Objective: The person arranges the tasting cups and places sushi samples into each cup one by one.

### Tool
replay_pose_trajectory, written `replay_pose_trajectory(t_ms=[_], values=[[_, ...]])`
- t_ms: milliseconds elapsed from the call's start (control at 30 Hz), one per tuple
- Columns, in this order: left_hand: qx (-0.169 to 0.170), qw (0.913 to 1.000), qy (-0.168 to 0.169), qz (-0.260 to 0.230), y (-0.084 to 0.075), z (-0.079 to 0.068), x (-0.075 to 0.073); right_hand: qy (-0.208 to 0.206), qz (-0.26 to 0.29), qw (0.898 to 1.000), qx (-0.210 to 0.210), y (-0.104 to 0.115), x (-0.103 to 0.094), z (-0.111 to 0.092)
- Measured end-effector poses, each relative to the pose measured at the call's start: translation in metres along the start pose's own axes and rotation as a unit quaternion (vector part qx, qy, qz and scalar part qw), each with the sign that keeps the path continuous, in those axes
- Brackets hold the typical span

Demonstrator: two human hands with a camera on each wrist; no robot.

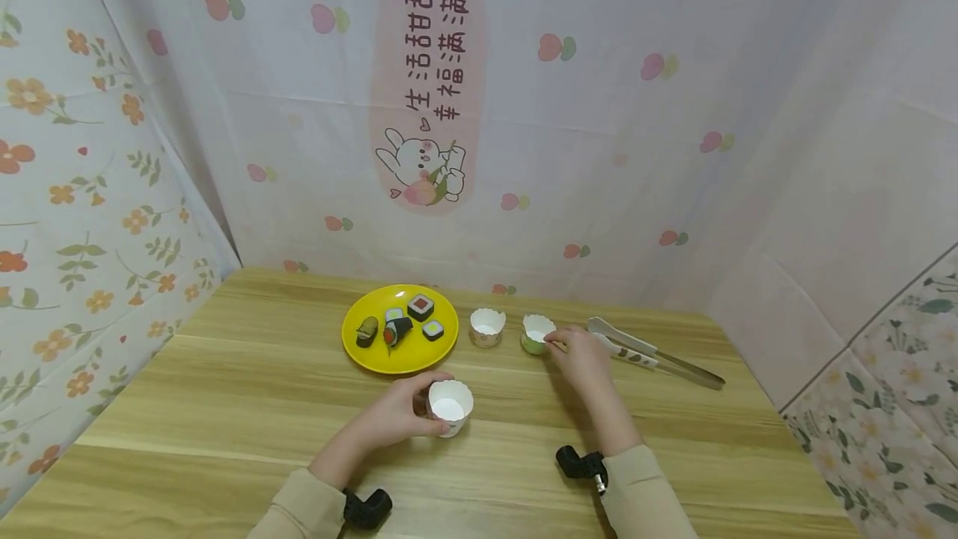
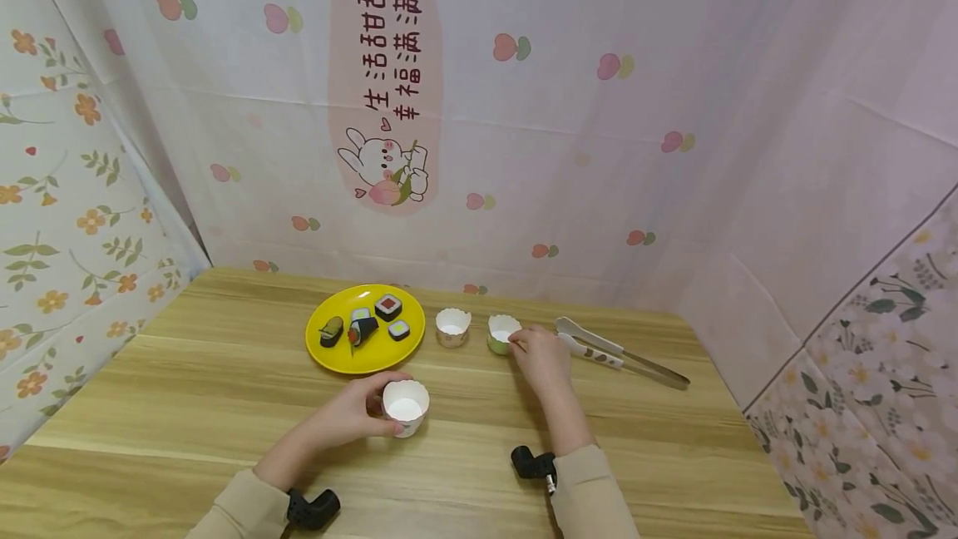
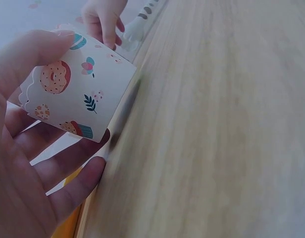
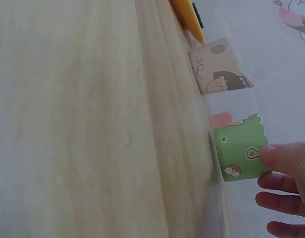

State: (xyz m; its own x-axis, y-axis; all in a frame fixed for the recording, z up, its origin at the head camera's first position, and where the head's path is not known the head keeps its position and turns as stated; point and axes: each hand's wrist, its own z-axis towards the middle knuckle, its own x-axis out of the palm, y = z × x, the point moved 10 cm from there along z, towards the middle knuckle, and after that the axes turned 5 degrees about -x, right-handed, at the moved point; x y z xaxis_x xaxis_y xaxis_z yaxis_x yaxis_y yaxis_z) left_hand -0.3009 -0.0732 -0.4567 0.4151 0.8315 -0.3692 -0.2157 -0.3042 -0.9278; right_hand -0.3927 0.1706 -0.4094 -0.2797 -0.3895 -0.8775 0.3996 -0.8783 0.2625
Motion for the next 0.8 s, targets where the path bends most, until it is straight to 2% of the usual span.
replay_pose_trajectory(t_ms=[467,800], values=[[-0.007,0.9999,-0.002,-0.010,0.0005,-0.0009,-0.0008,-0.008,-0.013,1.000,0.000,-0.0024,0.0061,0.0022],[-0.011,0.9999,-0.001,-0.013,0.0009,-0.0009,-0.0001,0.002,-0.011,1.000,0.000,-0.0033,0.0081,0.0042]])
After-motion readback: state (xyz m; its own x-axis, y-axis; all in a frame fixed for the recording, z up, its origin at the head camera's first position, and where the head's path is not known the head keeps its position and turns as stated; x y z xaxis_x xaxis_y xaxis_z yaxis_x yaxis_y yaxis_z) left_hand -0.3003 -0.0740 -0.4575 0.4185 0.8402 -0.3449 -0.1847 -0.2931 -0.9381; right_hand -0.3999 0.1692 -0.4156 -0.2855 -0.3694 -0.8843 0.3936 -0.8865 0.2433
